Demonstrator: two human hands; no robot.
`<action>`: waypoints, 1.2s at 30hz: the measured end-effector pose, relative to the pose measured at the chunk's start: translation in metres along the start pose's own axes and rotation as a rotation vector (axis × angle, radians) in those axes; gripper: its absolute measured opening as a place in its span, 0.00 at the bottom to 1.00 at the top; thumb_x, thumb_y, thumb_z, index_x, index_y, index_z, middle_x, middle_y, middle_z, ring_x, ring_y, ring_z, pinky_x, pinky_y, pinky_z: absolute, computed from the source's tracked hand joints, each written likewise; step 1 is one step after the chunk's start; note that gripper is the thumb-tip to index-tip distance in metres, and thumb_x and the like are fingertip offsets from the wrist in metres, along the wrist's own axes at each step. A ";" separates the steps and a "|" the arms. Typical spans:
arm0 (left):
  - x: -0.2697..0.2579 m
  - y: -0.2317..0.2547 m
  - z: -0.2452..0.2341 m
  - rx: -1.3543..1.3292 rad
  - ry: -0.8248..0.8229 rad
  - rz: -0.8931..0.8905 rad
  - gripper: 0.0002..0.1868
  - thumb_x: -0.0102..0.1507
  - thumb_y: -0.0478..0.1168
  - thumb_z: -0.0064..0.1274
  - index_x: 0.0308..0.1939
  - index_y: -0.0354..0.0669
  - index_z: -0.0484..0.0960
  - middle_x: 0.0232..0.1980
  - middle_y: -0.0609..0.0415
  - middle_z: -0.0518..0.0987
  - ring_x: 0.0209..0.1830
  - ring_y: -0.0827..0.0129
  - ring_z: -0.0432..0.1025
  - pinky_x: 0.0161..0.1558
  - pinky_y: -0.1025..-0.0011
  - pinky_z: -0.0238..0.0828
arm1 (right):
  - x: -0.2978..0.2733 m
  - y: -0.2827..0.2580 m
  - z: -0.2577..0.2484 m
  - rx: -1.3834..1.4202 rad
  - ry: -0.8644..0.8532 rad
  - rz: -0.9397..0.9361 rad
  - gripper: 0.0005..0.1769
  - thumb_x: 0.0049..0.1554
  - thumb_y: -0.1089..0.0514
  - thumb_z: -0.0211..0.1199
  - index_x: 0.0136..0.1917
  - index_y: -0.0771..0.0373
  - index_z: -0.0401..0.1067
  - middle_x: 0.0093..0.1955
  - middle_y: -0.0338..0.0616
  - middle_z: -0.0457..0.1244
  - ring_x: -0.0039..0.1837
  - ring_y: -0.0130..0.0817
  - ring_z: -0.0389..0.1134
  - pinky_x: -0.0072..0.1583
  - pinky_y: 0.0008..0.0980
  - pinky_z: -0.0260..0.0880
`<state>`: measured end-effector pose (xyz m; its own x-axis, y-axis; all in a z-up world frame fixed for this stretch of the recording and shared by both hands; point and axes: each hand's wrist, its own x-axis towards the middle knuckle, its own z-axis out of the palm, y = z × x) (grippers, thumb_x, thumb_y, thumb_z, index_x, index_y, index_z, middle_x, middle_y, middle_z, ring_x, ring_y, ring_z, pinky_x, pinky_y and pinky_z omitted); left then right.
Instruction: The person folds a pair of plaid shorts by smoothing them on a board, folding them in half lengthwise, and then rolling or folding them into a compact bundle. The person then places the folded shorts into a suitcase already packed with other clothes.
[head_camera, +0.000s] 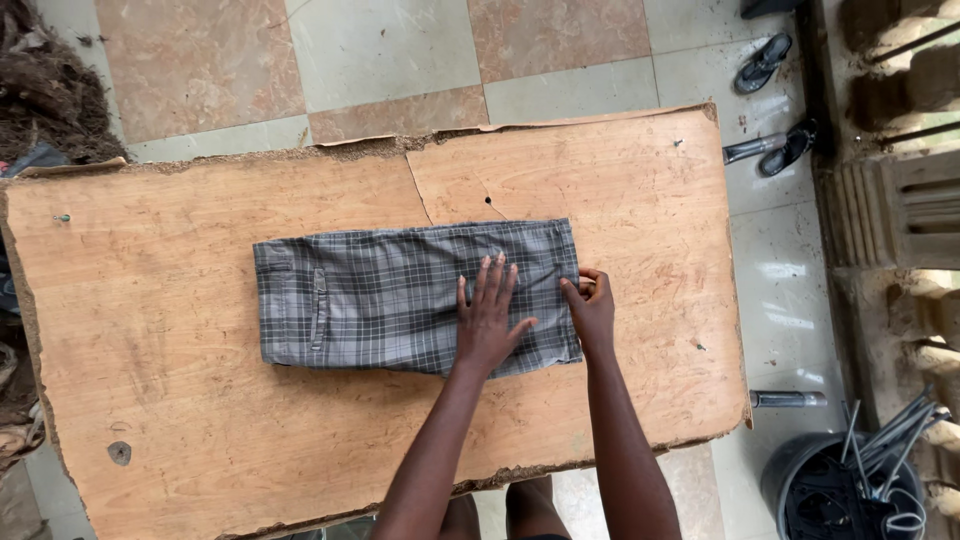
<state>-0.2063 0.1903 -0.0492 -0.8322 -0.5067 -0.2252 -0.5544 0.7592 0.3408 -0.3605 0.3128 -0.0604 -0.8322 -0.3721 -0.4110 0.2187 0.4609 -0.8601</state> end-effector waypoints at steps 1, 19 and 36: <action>0.003 0.002 0.002 0.003 0.005 -0.005 0.54 0.63 0.76 0.41 0.82 0.56 0.38 0.85 0.57 0.33 0.85 0.63 0.29 0.79 0.42 0.26 | 0.004 -0.001 -0.001 0.002 -0.005 -0.005 0.23 0.55 0.52 0.70 0.59 0.63 0.69 0.41 0.39 0.66 0.40 0.23 0.65 0.40 0.25 0.67; -0.003 0.003 -0.005 -0.139 -0.050 -0.076 0.54 0.60 0.68 0.56 0.82 0.65 0.44 0.86 0.57 0.39 0.85 0.61 0.32 0.79 0.42 0.23 | -0.013 -0.037 0.003 -0.092 -0.138 0.031 0.18 0.59 0.58 0.64 0.60 0.66 0.72 0.44 0.40 0.69 0.38 0.21 0.67 0.39 0.25 0.67; -0.009 -0.025 -0.043 -1.629 -0.274 -0.572 0.61 0.51 0.87 0.30 0.78 0.54 0.63 0.71 0.36 0.74 0.71 0.47 0.68 0.65 0.48 0.66 | -0.049 -0.093 0.066 0.131 -0.429 0.161 0.52 0.54 0.57 0.65 0.83 0.56 0.39 0.62 0.57 0.63 0.51 0.39 0.73 0.48 0.35 0.80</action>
<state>-0.1843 0.1583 -0.0168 -0.6210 -0.3328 -0.7096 -0.3277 -0.7123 0.6207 -0.3061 0.2350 0.0202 -0.5032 -0.6163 -0.6058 0.4128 0.4444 -0.7950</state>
